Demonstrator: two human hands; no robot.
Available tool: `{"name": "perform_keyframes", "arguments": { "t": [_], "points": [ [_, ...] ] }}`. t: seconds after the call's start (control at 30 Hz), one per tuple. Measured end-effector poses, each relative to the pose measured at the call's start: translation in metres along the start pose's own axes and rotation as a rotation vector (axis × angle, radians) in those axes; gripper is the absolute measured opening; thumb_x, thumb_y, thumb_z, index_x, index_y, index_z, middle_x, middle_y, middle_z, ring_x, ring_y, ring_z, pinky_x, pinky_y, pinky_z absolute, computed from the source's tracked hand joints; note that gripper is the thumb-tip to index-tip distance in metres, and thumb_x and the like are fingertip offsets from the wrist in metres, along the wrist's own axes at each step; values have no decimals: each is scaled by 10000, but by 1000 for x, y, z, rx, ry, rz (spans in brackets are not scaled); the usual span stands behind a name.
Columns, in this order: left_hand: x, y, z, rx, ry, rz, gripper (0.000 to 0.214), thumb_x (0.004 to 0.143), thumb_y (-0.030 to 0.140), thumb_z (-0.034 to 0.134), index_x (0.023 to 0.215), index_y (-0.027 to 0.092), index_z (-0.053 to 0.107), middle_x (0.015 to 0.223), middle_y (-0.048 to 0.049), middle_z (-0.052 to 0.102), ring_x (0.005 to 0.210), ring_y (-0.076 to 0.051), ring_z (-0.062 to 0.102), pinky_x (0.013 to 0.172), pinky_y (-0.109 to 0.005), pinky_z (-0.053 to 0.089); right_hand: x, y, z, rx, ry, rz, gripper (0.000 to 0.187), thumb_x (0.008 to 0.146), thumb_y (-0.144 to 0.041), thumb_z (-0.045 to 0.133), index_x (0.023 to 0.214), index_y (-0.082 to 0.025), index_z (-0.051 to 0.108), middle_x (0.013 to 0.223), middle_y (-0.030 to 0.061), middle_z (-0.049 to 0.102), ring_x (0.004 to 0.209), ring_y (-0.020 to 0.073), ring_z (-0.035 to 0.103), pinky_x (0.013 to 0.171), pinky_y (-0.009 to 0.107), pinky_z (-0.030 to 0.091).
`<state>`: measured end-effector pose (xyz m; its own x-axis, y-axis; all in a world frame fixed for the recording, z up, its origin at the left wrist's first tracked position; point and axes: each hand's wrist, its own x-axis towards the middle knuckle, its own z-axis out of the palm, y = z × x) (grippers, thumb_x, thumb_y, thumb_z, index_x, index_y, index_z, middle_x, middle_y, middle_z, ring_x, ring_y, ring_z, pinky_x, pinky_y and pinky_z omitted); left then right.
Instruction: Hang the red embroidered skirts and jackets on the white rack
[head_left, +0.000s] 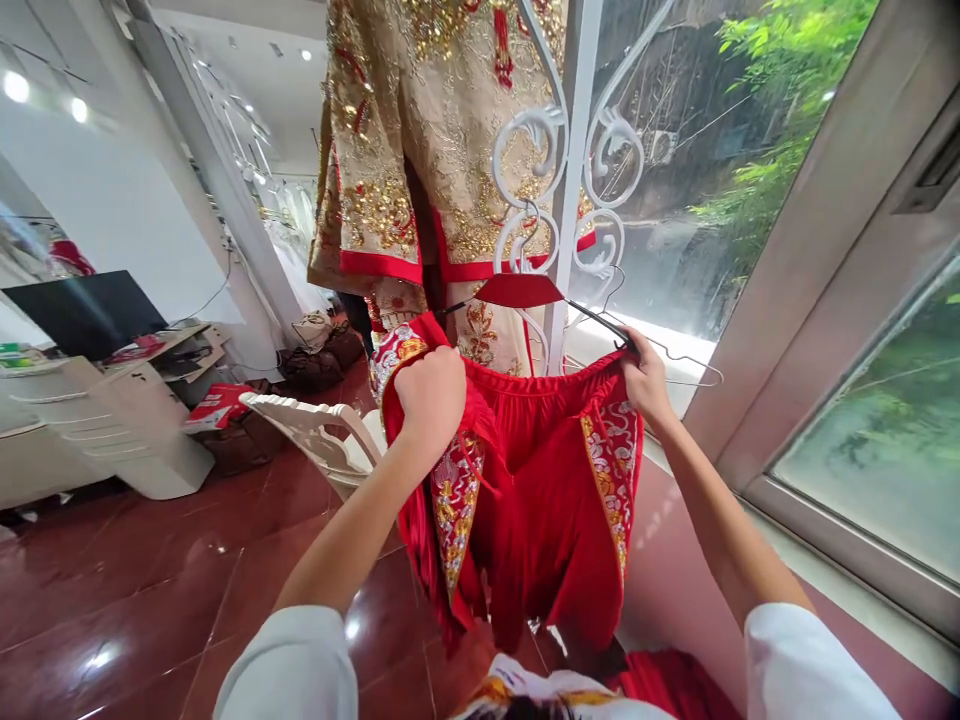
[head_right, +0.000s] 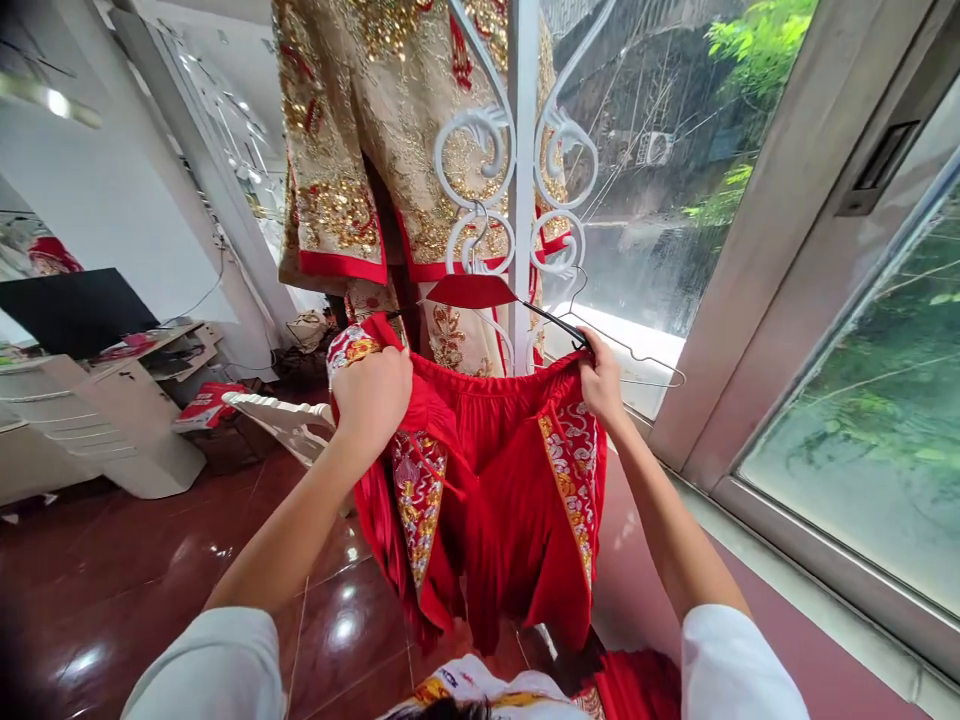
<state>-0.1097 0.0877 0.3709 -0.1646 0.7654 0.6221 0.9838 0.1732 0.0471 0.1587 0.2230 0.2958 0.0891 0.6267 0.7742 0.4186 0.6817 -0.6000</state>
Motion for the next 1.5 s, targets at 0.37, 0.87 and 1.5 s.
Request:
{"name": "perform_keyframes", "arguments": {
  "t": [0.37,0.87,1.5],
  "points": [
    [89,122,42,-405,260,693,329,914,270,369,1019,131,648,979,-137,656,1109,-266,502,1111,-497,151,8,-17,-25,80,-82,67,627,626,-137,425,1233,-179,575,1278,46,573,1210,212,482,1089,392,305],
    [94,140,49,-726,299,598,313,905,283,353,839,199,647,909,-101,680,1147,-282,483,1105,-518,150,29,-12,-107,372,-201,600,310,479,-100,709,786,-135,728,694,27,698,620,143,612,626,255,511],
    [93,145,37,-722,377,614,325,929,321,356,787,200,622,852,-76,682,1055,-265,546,1071,-508,185,95,-105,-174,-198,-378,329,115,653,-87,707,764,-112,719,682,36,686,651,164,647,639,317,560]
  ]
}}
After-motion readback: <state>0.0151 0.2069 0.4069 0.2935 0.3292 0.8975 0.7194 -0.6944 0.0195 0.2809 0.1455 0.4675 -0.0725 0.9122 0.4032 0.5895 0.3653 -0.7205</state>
